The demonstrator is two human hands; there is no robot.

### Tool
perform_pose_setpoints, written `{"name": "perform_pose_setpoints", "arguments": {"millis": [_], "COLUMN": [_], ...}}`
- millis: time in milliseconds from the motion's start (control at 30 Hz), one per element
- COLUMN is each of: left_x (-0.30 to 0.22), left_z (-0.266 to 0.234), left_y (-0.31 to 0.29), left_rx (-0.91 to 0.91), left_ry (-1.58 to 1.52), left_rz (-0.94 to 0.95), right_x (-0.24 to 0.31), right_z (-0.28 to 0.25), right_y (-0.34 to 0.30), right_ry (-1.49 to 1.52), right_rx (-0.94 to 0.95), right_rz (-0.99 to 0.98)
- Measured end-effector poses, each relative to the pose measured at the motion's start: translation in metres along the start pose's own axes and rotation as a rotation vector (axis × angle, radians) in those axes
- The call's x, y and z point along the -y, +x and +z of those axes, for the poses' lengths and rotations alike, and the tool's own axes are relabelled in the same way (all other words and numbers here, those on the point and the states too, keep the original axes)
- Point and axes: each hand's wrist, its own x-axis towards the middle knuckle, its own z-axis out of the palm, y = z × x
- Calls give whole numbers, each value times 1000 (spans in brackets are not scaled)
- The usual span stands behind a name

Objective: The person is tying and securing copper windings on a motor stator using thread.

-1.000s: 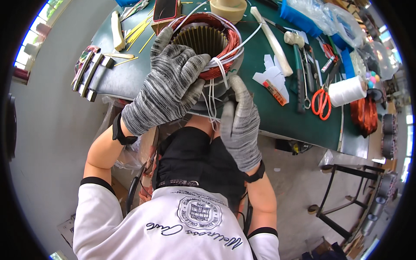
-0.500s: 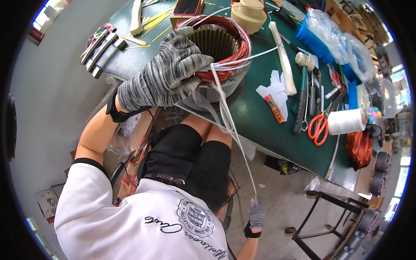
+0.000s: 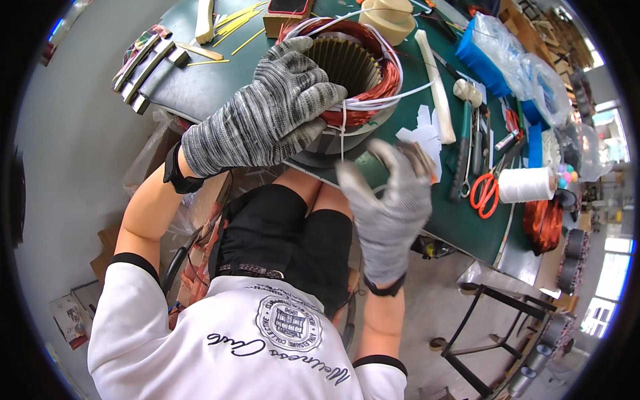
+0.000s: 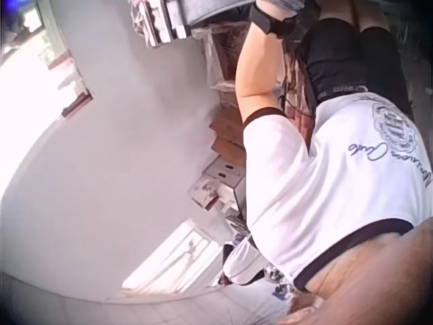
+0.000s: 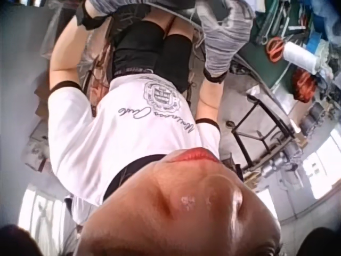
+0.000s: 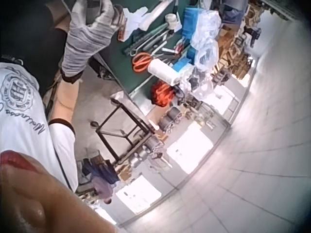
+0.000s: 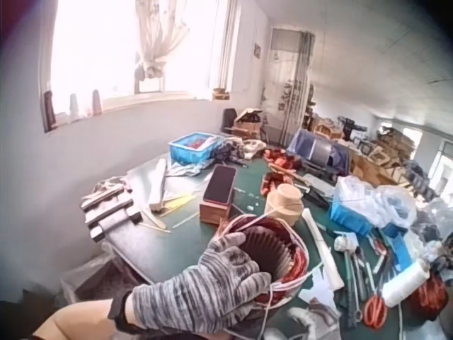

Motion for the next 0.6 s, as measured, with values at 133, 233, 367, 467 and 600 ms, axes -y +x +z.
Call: {"name": "perform_pose_setpoints", "arguments": {"millis": [133,233,367,467,600], "left_x": [0,3,5,7,3], "left_z": [-2,-6,-15,-4,18], "left_y": [2,6,7,1,-4], "left_rx": [50,10,96,35,-128], "left_ry": [-33,-67,-14,44,105], "left_rz": [22,50,81,85,10], "right_x": [12,3,-4,11,15], "right_z": [24,20,-12,0,22], "right_y": [14,6,13,15,17], "right_ry": [87,976,1711,699,155], "right_rx": [11,15,393,165,-93], "right_rz": [24,598,1035,440,21]}}
